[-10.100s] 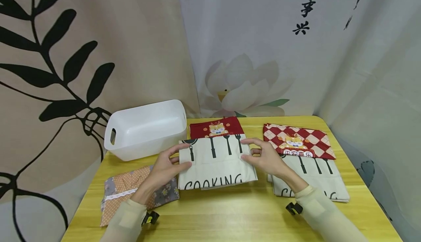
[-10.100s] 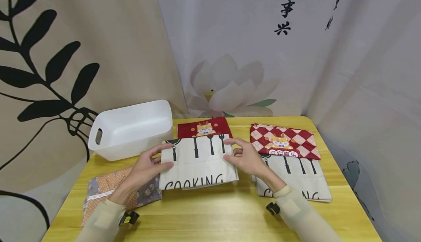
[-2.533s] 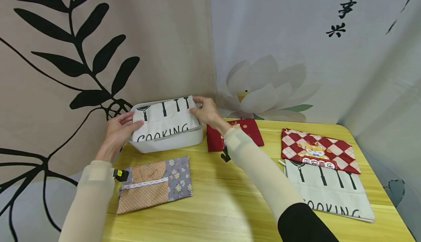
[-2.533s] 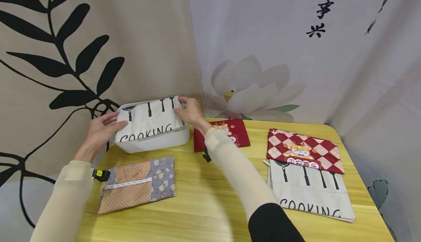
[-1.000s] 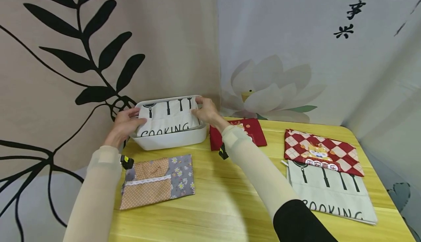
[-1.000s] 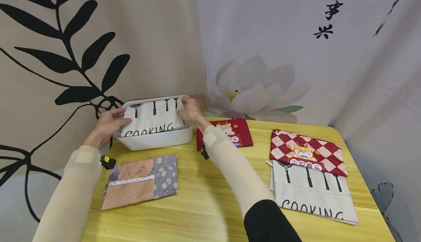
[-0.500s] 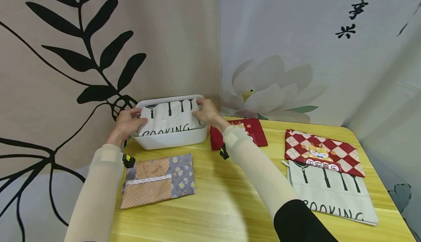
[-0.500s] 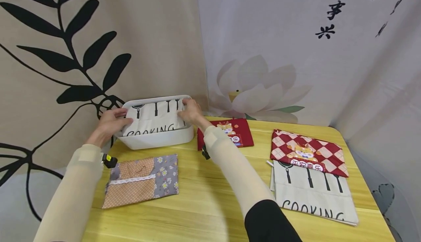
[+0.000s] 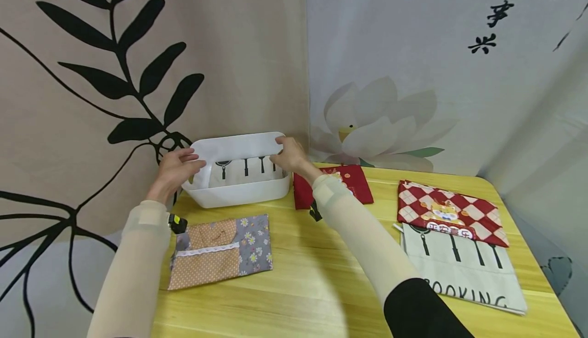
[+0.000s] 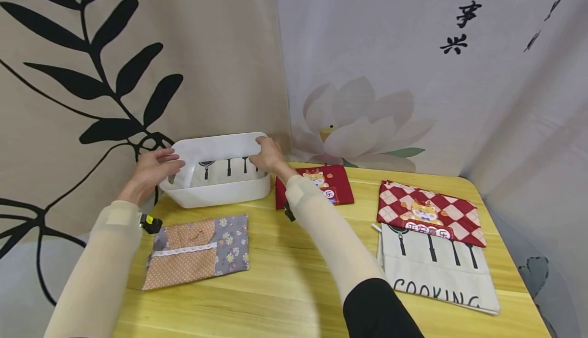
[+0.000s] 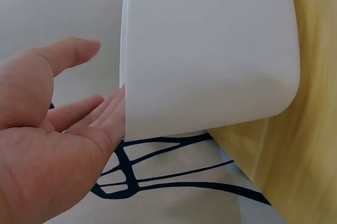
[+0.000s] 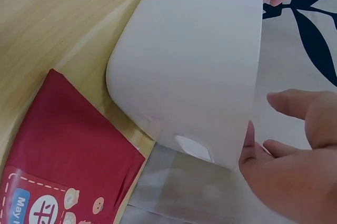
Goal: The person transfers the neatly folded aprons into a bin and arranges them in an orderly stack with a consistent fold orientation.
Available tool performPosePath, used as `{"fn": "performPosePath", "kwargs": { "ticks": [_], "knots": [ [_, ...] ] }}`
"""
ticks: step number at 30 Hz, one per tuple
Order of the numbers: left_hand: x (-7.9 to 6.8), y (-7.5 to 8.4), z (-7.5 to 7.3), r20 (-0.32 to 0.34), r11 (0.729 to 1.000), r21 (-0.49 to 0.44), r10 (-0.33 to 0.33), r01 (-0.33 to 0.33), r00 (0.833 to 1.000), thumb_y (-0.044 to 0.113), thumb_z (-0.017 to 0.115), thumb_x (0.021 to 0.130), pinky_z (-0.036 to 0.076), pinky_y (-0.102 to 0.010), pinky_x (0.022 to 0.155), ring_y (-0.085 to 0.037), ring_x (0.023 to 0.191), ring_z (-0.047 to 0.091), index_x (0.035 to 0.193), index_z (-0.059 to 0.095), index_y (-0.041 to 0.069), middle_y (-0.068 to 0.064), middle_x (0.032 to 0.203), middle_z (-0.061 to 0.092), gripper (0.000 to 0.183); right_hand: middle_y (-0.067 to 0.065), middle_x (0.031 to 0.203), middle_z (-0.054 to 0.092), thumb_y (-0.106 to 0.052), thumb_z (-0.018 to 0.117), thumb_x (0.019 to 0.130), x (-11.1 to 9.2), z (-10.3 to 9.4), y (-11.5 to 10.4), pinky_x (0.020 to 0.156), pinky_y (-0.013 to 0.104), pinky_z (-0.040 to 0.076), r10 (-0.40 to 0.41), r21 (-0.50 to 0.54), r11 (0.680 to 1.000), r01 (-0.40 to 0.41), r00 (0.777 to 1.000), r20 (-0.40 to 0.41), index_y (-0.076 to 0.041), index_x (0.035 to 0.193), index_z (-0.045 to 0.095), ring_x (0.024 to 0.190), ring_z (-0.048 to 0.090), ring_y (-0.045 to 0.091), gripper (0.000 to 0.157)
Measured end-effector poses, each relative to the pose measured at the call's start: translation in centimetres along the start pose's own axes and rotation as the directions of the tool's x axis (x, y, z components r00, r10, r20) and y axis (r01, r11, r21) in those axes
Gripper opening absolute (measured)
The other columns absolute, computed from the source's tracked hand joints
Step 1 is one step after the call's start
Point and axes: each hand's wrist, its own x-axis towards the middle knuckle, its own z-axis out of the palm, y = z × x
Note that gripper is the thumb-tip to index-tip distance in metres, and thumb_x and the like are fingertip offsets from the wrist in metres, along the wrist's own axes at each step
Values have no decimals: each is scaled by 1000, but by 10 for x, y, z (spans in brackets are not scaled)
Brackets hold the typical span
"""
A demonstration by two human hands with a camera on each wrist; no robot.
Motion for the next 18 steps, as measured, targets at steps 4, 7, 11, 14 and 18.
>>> {"fn": "performPosePath", "kwargs": {
  "ticks": [4,7,11,14,18],
  "knots": [
    [-1,1,1,-3,1000,12,-20,20,1000,37,74,110,49,-60,130,-47,149,63,179,28,6,-24,177,46,88,20,157,67,-16,78,106,-1,-1,0,109,49,66,-1,-1,1000,1,1000,-7,-2,164,55,131,74,36,64],
    [-2,3,3,-8,999,19,-30,30,1000,40,74,110,49,-60,131,-47,150,63,179,28,7,-23,178,46,89,19,161,65,-16,78,106,-2,-2,1,110,50,66,-3,10,1000,3,1000,-7,-2,164,55,133,74,36,64],
    [-6,5,5,-10,1000,12,-27,27,1000,40,75,109,48,-61,131,-47,149,63,179,29,8,-22,178,46,89,18,166,60,-16,78,106,-5,-4,2,112,50,66,-12,33,999,12,1000,-1,-3,165,54,136,72,37,65],
    [-9,7,6,1,1000,4,-9,9,1000,39,75,109,49,-61,130,-47,148,65,179,29,8,-22,177,47,89,18,169,58,-18,79,105,-7,-7,2,112,51,65,-22,42,999,21,1000,4,-2,166,52,138,71,39,67],
    [-15,10,7,36,1000,-4,29,-29,999,40,75,110,49,-61,130,-48,146,66,179,28,7,-22,177,47,90,20,168,58,-17,79,105,-10,-10,4,112,50,65,-39,53,998,39,999,12,-2,167,51,139,71,41,69]
  ]
}}
